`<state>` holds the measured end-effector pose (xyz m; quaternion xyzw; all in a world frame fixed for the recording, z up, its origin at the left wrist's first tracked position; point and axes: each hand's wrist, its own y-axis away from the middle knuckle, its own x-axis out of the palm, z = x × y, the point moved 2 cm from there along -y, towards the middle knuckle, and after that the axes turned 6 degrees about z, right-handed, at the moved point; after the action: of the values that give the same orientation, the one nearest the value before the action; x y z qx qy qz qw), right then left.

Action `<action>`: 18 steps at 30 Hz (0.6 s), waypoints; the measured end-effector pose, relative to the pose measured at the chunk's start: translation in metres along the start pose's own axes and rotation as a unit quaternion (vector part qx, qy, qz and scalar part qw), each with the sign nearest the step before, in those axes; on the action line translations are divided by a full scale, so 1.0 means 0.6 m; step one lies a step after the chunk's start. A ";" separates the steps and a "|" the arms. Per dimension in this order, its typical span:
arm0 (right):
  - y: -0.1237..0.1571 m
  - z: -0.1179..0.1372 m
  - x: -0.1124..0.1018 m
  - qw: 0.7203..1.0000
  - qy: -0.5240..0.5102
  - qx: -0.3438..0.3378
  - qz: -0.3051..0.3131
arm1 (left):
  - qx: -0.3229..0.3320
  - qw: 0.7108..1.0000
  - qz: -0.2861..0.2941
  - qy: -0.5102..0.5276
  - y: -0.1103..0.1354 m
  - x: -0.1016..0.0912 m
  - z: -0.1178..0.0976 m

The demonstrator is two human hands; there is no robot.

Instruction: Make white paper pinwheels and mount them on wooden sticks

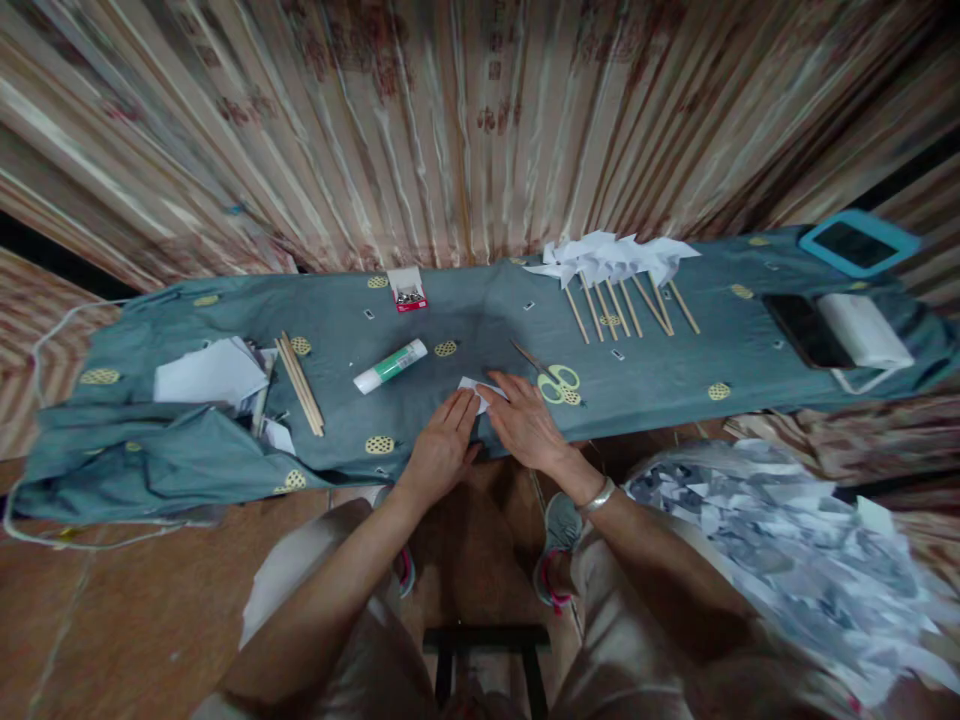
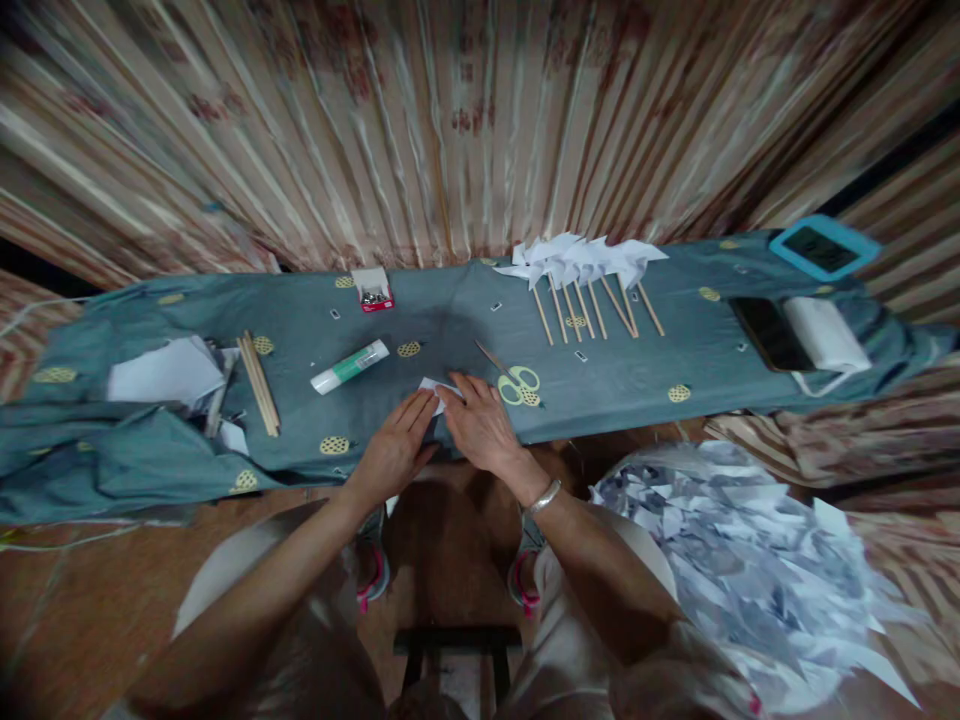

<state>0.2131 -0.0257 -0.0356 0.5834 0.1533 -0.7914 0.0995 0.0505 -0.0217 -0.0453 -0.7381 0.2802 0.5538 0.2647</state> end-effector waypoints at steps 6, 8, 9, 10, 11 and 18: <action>-0.001 -0.002 -0.001 1.000 -0.003 -0.001 0.015 | -0.008 1.000 0.007 0.024 0.002 0.002 0.003; -0.001 -0.002 -0.002 1.000 -0.006 -0.003 0.014 | -0.008 1.000 0.009 0.027 0.003 0.001 0.003; -0.002 -0.002 -0.002 1.000 -0.007 -0.003 0.013 | -0.007 1.000 0.010 0.027 0.003 0.000 0.003; -0.002 -0.001 -0.002 1.000 -0.008 -0.004 0.011 | -0.007 1.000 0.011 0.027 0.003 -0.001 0.003; -0.002 -0.001 -0.002 1.000 -0.007 -0.003 0.011 | -0.007 1.000 0.013 0.027 0.004 -0.002 0.002; -0.013 0.003 -0.001 1.000 -0.005 0.000 0.014 | -0.007 0.999 0.019 0.029 0.003 -0.006 0.001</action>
<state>0.2089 -0.0191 -0.0336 0.5813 0.1444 -0.7930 0.1117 0.0483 -0.0223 -0.0421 -0.7503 0.2977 0.5390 0.2407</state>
